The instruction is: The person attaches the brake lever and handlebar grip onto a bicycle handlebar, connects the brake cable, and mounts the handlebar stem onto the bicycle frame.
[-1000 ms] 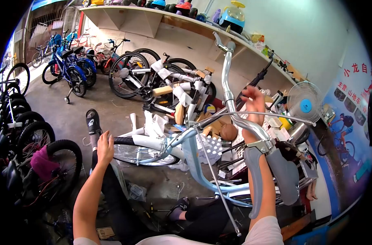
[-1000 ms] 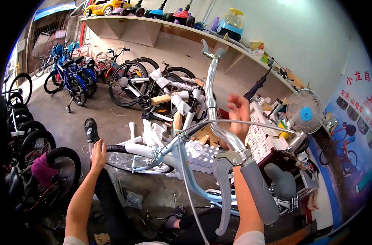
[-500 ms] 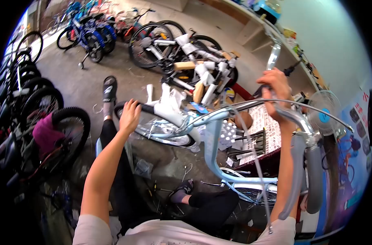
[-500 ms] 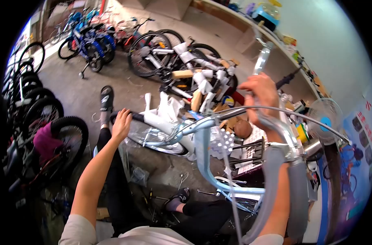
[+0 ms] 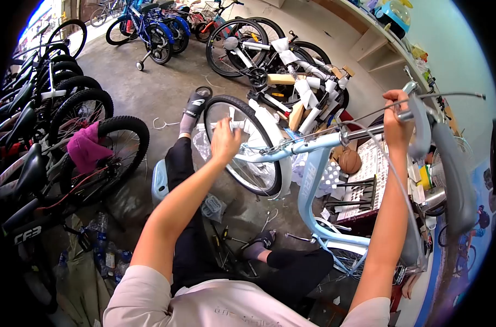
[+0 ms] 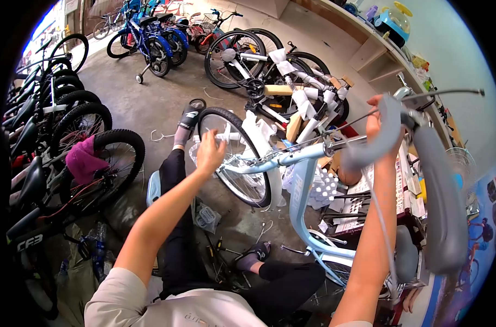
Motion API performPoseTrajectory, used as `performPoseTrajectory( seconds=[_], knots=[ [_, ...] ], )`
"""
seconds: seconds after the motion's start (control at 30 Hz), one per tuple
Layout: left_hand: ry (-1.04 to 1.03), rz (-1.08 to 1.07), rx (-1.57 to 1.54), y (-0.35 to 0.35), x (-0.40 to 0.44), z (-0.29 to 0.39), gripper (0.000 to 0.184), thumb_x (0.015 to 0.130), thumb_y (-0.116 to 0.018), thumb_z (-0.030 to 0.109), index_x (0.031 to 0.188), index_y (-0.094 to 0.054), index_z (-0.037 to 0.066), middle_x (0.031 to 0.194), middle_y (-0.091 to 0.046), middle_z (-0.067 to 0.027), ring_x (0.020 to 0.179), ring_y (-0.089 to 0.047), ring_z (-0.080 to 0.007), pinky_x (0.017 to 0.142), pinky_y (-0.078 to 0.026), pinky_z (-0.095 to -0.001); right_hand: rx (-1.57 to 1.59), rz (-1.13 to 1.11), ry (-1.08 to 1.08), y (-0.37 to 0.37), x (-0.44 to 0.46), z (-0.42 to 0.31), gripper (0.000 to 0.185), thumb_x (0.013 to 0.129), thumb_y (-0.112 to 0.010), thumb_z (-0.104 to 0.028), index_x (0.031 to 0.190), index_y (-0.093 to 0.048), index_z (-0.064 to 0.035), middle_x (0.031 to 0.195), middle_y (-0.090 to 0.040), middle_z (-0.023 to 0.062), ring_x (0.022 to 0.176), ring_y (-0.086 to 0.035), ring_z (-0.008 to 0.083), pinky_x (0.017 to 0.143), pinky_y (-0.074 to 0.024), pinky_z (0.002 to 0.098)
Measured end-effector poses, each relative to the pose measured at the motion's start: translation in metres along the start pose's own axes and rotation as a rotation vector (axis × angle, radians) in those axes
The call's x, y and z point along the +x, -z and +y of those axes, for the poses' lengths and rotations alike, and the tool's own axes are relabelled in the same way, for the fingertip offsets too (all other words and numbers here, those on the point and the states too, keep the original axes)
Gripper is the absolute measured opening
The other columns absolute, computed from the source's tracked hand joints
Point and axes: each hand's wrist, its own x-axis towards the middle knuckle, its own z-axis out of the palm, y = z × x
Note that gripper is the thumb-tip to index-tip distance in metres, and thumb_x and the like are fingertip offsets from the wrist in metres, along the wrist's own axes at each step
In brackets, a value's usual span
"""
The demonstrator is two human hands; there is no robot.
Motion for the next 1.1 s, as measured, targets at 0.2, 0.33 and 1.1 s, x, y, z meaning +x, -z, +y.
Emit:
performPoseTrajectory(
  seconds=[0.2, 0.33, 1.1],
  knots=[
    [0.299, -0.398, -0.053, 0.031, -0.097, -0.017, 0.039, 0.089, -0.065, 0.026, 0.122, -0.057, 0.006, 0.124, -0.057, -0.0196, 0.109, -0.061, -0.0397, 0.091, -0.049, -0.047, -0.178, 0.305, -0.046, -0.02, -0.005, 0.009, 0.017, 0.086, -0.062, -0.02, 0.096, -0.074, -0.0125, 0.091, -0.072, 0.019, 0.085, -0.069, 0.0382, 0.076, -0.054, 0.047],
    [0.258, -0.502, 0.072, 0.031, -0.137, -0.046, 0.042, 0.09, -0.065, 0.029, 0.123, -0.057, 0.005, 0.126, -0.056, -0.0206, 0.115, -0.058, -0.0393, 0.095, -0.048, -0.0458, -0.375, 0.408, 0.113, -0.031, -0.026, 0.016, 0.022, 0.084, -0.063, -0.015, 0.105, -0.062, -0.0082, 0.103, -0.064, 0.018, 0.096, -0.061, 0.0392, 0.084, -0.0496, 0.0488],
    [-0.413, -0.882, 0.003, 0.0, -0.18, 0.08, 0.036, 0.087, -0.062, 0.003, 0.123, -0.057, 0.001, 0.122, -0.057, -0.017, 0.087, -0.064, -0.0281, 0.072, -0.053, -0.0373, 0.054, 0.261, -0.783, 0.099, -0.452, 0.053, 0.022, 0.088, -0.062, 0.001, 0.109, -0.067, -0.0048, 0.105, -0.064, 0.0126, 0.089, -0.066, 0.0228, 0.077, -0.0542, 0.032]
  ],
)
